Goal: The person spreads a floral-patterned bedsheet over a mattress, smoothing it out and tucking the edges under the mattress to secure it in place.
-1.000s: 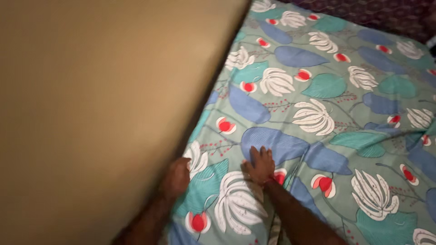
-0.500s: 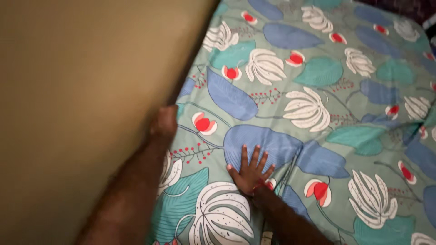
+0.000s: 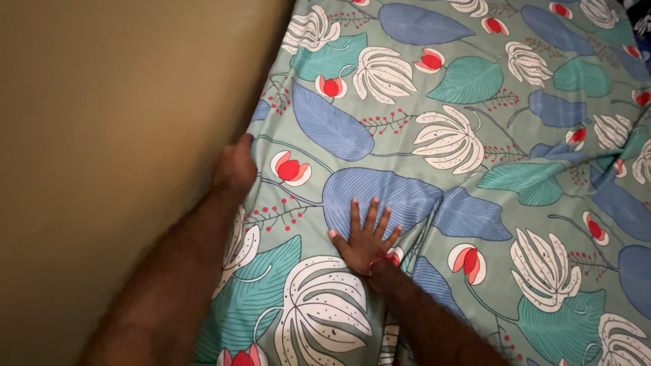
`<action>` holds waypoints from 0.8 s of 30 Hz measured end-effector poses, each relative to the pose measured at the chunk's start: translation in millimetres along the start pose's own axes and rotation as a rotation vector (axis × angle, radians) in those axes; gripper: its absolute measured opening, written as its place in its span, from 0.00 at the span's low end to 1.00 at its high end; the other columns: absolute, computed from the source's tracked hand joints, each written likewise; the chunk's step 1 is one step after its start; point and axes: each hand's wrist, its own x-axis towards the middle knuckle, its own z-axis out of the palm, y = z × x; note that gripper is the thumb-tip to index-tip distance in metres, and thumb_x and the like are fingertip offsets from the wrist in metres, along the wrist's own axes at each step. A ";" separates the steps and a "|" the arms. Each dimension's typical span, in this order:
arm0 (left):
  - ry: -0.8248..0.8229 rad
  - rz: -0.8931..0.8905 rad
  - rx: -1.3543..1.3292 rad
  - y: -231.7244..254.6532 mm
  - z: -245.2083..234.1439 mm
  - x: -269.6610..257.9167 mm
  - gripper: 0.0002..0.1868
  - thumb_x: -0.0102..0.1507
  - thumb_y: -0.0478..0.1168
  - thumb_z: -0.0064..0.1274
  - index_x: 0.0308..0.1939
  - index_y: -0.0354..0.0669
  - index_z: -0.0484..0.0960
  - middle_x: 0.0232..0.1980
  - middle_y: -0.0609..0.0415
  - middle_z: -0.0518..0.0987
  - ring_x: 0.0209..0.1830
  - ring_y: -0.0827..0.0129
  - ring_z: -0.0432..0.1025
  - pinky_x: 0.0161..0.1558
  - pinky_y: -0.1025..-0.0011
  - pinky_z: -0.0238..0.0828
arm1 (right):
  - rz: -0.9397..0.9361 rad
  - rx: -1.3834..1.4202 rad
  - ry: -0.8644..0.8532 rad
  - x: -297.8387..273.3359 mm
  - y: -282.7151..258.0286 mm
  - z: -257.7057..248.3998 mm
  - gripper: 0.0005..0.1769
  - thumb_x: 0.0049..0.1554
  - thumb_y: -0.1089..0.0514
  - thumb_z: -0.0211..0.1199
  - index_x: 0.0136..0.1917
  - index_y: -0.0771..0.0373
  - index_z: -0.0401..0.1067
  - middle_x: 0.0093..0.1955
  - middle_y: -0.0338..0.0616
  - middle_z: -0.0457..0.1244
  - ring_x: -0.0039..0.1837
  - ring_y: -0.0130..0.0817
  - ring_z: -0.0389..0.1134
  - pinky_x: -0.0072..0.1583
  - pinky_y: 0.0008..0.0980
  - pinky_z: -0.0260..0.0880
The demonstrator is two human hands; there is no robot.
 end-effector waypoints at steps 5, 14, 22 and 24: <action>-0.080 0.082 0.225 -29.8 3.5 8.0 0.07 0.59 0.30 0.53 0.39 0.39 0.83 0.40 0.36 0.82 0.42 0.43 0.79 0.41 0.52 0.77 | 0.007 0.020 -0.061 0.0 -0.4 -5.9 0.56 0.56 0.18 0.41 0.85 0.42 0.24 0.86 0.56 0.14 0.83 0.66 0.09 0.70 0.78 0.09; -0.038 0.080 0.166 4.0 14.4 31.4 0.08 0.61 0.31 0.52 0.43 0.36 0.81 0.51 0.36 0.81 0.53 0.43 0.77 0.49 0.53 0.77 | 0.047 -0.074 -0.140 9.5 -1.7 -8.4 0.59 0.54 0.15 0.38 0.85 0.41 0.21 0.87 0.55 0.13 0.83 0.66 0.09 0.72 0.80 0.14; -0.032 -0.165 -0.361 -80.8 127.7 62.0 0.19 0.69 0.44 0.46 0.59 0.40 0.80 0.55 0.33 0.80 0.58 0.37 0.74 0.56 0.50 0.71 | 0.046 -0.025 -0.445 15.2 -2.7 -38.1 0.63 0.55 0.14 0.38 0.84 0.44 0.11 0.84 0.58 0.05 0.81 0.70 0.02 0.70 0.81 0.12; -0.257 -0.225 -0.532 -98.3 138.2 68.7 0.24 0.74 0.52 0.42 0.57 0.32 0.80 0.51 0.28 0.81 0.57 0.36 0.75 0.59 0.50 0.72 | 0.067 -0.057 -0.428 17.0 -5.1 -36.2 0.62 0.54 0.14 0.38 0.84 0.42 0.12 0.85 0.56 0.07 0.82 0.68 0.05 0.72 0.81 0.14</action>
